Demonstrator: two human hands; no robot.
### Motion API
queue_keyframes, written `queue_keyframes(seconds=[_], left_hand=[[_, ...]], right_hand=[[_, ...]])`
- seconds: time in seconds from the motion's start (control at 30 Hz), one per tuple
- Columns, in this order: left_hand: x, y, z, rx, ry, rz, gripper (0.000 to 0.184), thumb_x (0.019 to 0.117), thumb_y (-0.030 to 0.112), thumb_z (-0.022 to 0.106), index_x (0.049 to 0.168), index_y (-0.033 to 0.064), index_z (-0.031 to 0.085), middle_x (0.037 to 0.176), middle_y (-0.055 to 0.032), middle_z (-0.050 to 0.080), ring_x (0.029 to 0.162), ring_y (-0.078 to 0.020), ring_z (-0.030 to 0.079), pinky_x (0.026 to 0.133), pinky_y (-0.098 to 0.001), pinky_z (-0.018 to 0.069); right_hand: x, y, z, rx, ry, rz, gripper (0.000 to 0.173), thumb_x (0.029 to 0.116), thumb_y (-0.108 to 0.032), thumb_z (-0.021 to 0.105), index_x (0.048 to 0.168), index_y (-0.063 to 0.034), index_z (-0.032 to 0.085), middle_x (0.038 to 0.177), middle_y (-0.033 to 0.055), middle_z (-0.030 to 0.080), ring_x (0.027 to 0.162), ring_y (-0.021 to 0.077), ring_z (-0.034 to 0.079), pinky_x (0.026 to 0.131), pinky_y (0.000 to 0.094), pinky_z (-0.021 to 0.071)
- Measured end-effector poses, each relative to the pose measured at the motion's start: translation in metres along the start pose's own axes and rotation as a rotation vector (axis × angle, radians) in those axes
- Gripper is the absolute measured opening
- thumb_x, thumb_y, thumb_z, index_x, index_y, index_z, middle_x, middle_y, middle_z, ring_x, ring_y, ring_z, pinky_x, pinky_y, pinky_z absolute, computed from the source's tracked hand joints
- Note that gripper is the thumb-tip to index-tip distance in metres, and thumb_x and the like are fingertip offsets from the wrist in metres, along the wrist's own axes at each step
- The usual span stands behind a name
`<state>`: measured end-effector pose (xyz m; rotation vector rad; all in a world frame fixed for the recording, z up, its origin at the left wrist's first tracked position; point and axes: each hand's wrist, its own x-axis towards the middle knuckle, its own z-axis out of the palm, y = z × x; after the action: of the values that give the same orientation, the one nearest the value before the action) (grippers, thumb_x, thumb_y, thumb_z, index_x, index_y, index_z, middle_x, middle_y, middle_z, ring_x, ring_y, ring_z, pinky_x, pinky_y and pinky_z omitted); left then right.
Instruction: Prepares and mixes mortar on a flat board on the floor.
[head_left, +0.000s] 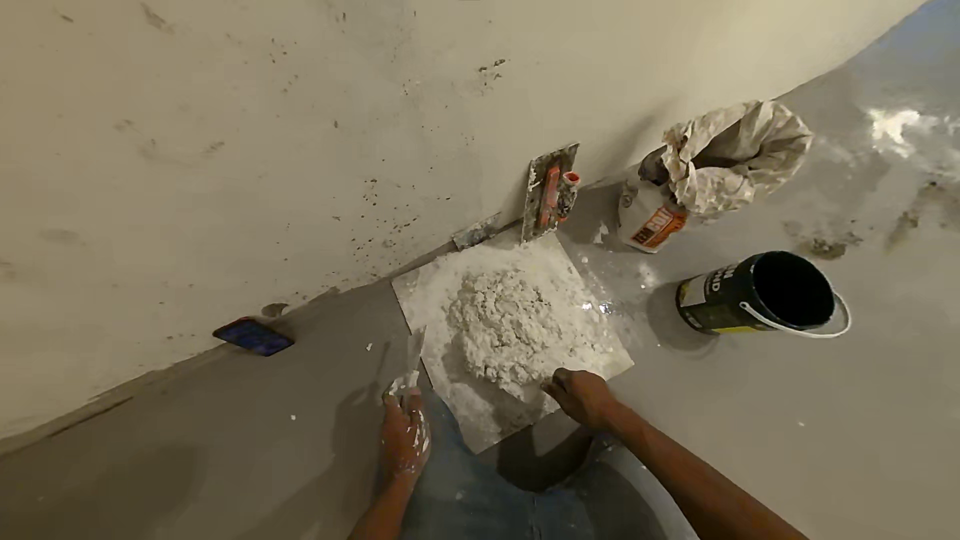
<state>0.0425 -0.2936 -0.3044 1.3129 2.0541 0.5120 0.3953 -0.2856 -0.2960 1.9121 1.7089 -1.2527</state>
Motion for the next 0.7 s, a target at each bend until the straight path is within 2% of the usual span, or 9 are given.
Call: queue_keyframes(seconds=[0.07, 0.13, 0.2, 0.33, 0.47, 0.53, 0.6, 0.67, 0.7], left_hand=[[0.000, 0.000, -0.001, -0.014, -0.003, -0.018, 0.052, 0.1073, 0.037, 0.048, 0.147, 0.0035, 0.046, 0.113, -0.0196, 0.070, 0.097, -0.0327, 0.071, 0.086, -0.0546, 0.0573], [0.000, 0.000, -0.004, -0.021, -0.003, -0.024, 0.053, 0.1068, 0.038, 0.048, 0.147, 0.0044, 0.046, 0.111, -0.0185, 0.070, 0.094, -0.0321, 0.071, 0.084, -0.0545, 0.0574], [0.001, -0.001, -0.007, -0.008, -0.011, -0.034, 0.053, 0.1070, 0.040, 0.047, 0.148, 0.0066, 0.045, 0.108, -0.0173, 0.071, 0.091, -0.0315, 0.071, 0.082, -0.0547, 0.0582], [-0.001, -0.003, -0.009, -0.042, -0.007, -0.052, 0.053, 0.1071, 0.038, 0.048, 0.149, 0.0060, 0.044, 0.106, -0.0175, 0.071, 0.088, -0.0307, 0.071, 0.080, -0.0530, 0.0588], [0.000, -0.005, -0.011, -0.046, -0.013, -0.093, 0.054, 0.1075, 0.040, 0.047, 0.150, 0.0056, 0.042, 0.103, -0.0176, 0.070, 0.087, -0.0309, 0.071, 0.080, -0.0528, 0.0585], [0.002, -0.004, -0.012, -0.043, -0.019, -0.096, 0.054, 0.1077, 0.039, 0.046, 0.150, 0.0059, 0.042, 0.101, -0.0175, 0.070, 0.085, -0.0312, 0.071, 0.079, -0.0530, 0.0585], [0.002, -0.004, -0.012, -0.049, -0.021, -0.100, 0.054, 0.1076, 0.039, 0.047, 0.150, 0.0062, 0.042, 0.101, -0.0175, 0.070, 0.085, -0.0311, 0.070, 0.078, -0.0524, 0.0584], [0.003, -0.006, -0.012, -0.040, -0.004, -0.094, 0.054, 0.1073, 0.039, 0.048, 0.149, 0.0052, 0.043, 0.101, -0.0183, 0.071, 0.086, -0.0321, 0.071, 0.079, -0.0527, 0.0586], [0.004, -0.007, -0.012, -0.032, 0.002, -0.090, 0.054, 0.1072, 0.039, 0.048, 0.149, 0.0055, 0.043, 0.103, -0.0183, 0.071, 0.087, -0.0320, 0.072, 0.080, -0.0530, 0.0589]], right_hand=[[-0.011, 0.004, -0.010, 0.195, 0.011, -0.018, 0.056, 0.1052, -0.056, 0.044, 0.106, -0.0060, 0.069, 0.087, 0.0125, 0.066, 0.082, 0.0283, 0.066, 0.080, 0.0520, 0.0544], [-0.011, 0.010, -0.015, 0.518, -0.018, 0.009, 0.049, 0.1086, -0.048, 0.044, 0.106, -0.0060, 0.069, 0.074, 0.0044, 0.062, 0.058, 0.0151, 0.057, 0.057, 0.0344, 0.0519], [0.000, 0.015, -0.013, 0.874, -0.079, 0.113, 0.049, 0.1099, -0.048, 0.041, 0.109, -0.0064, 0.067, 0.070, 0.0020, 0.059, 0.047, 0.0116, 0.052, 0.044, 0.0276, 0.0472], [0.017, 0.014, 0.004, 1.367, -0.171, 0.240, 0.053, 0.1089, -0.057, 0.031, 0.104, -0.0122, 0.059, 0.066, -0.0013, 0.050, 0.044, 0.0097, 0.044, 0.041, 0.0252, 0.0424], [-0.002, 0.015, 0.017, 1.642, -0.196, 0.110, 0.055, 0.1086, -0.058, 0.025, 0.094, -0.0146, 0.056, 0.058, -0.0041, 0.044, 0.041, 0.0080, 0.041, 0.040, 0.0242, 0.0427], [-0.015, 0.019, 0.019, 1.618, -0.168, 0.000, 0.058, 0.1082, -0.057, 0.021, 0.095, -0.0139, 0.057, 0.057, -0.0043, 0.045, 0.041, 0.0082, 0.043, 0.040, 0.0248, 0.0441], [-0.029, 0.012, 0.014, 1.414, -0.015, -0.035, 0.055, 0.1107, -0.048, 0.024, 0.100, -0.0084, 0.060, 0.058, -0.0010, 0.050, 0.040, 0.0100, 0.046, 0.038, 0.0264, 0.0455], [-0.036, 0.000, 0.014, 0.961, 0.138, -0.049, 0.045, 0.1110, -0.038, 0.037, 0.106, -0.0030, 0.065, 0.065, 0.0031, 0.057, 0.047, 0.0132, 0.052, 0.044, 0.0301, 0.0487], [-0.037, -0.005, 0.019, 0.690, 0.149, -0.051, 0.045, 0.1086, -0.041, 0.043, 0.109, -0.0038, 0.068, 0.073, 0.0056, 0.061, 0.057, 0.0171, 0.058, 0.055, 0.0362, 0.0528]])
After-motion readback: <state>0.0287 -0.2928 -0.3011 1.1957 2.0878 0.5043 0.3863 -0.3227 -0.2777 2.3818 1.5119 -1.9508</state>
